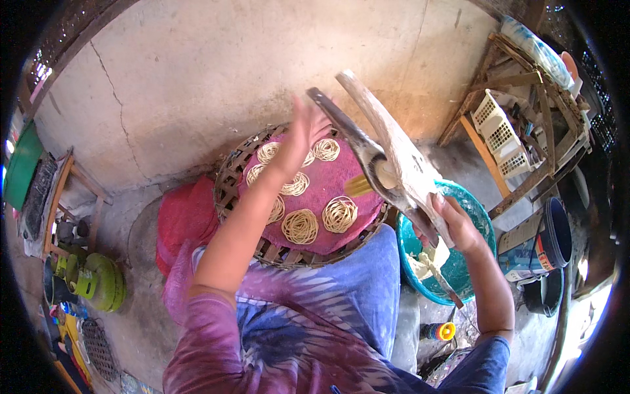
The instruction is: The person sits on the floor and uses a manual noodle press to extrude dough into thin strands, forming them into circular nests on a pink mat inside a woven tray. They repeatedly scoop dough from a green basin, load it into the press, and push the plunger to form noodles.
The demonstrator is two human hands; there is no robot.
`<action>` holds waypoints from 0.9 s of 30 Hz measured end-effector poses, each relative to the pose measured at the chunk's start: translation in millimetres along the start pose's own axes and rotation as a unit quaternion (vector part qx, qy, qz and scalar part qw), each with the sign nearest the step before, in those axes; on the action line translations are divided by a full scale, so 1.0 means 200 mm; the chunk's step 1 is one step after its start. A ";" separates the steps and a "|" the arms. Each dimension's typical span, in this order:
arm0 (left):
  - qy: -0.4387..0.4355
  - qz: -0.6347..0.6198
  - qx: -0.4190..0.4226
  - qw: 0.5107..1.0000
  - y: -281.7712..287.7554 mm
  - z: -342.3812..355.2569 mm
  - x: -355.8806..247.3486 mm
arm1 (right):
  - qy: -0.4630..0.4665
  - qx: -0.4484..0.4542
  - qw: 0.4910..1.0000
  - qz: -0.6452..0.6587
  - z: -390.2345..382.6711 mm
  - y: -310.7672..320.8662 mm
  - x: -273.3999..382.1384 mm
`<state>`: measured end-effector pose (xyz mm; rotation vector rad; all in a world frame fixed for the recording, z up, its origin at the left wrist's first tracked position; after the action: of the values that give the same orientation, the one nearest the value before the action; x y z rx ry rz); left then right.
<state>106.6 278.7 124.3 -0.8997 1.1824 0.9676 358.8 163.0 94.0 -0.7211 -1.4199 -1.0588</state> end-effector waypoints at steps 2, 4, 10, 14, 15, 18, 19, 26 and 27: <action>-0.054 -0.362 0.126 0.922 0.05 0.07 -0.16 | -0.032 0.041 0.998 0.022 0.07 -0.05 0.02; -0.032 -0.451 0.066 0.890 0.15 0.16 -0.15 | -0.055 0.088 0.992 0.074 0.16 -0.12 0.03; 0.000 -0.551 0.012 0.835 0.34 0.38 0.20 | -0.156 0.133 0.978 -0.027 0.44 -0.11 -0.04; 0.012 -0.565 -0.046 0.824 0.46 0.44 0.37 | -0.132 0.125 0.970 -0.162 0.61 -0.11 -0.06; -0.001 -0.576 -0.030 0.817 0.49 0.44 0.36 | -0.108 0.104 0.968 -0.201 0.65 -0.11 -0.05; -0.033 -0.544 -0.063 0.836 0.56 0.43 0.29 | -0.122 0.086 0.969 -0.197 0.64 -0.15 -0.01; -0.058 -0.538 -0.054 0.839 0.57 0.42 0.25 | -0.079 0.083 0.970 -0.214 0.64 -0.15 0.06; -0.036 -0.589 -0.077 0.803 0.46 0.43 0.18 | -0.134 0.047 0.966 -0.215 0.60 -0.11 0.16; -0.034 -0.575 -0.075 0.814 0.46 0.43 0.16 | -0.130 0.032 0.966 -0.221 0.61 -0.11 0.15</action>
<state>50.4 393.3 100.7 -1.4228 0.3091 0.0715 283.7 259.3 127.7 -0.5186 -1.8903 -1.2837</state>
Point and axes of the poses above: each hand's wrist, its own z-axis towards the middle knuckle, its own y-axis out of the back of the hand, x = y × z, the point moved 7 cm from there along z, towards the middle knuckle, and after that the axes turned 13 degrees about y, right-handed, at the moved point
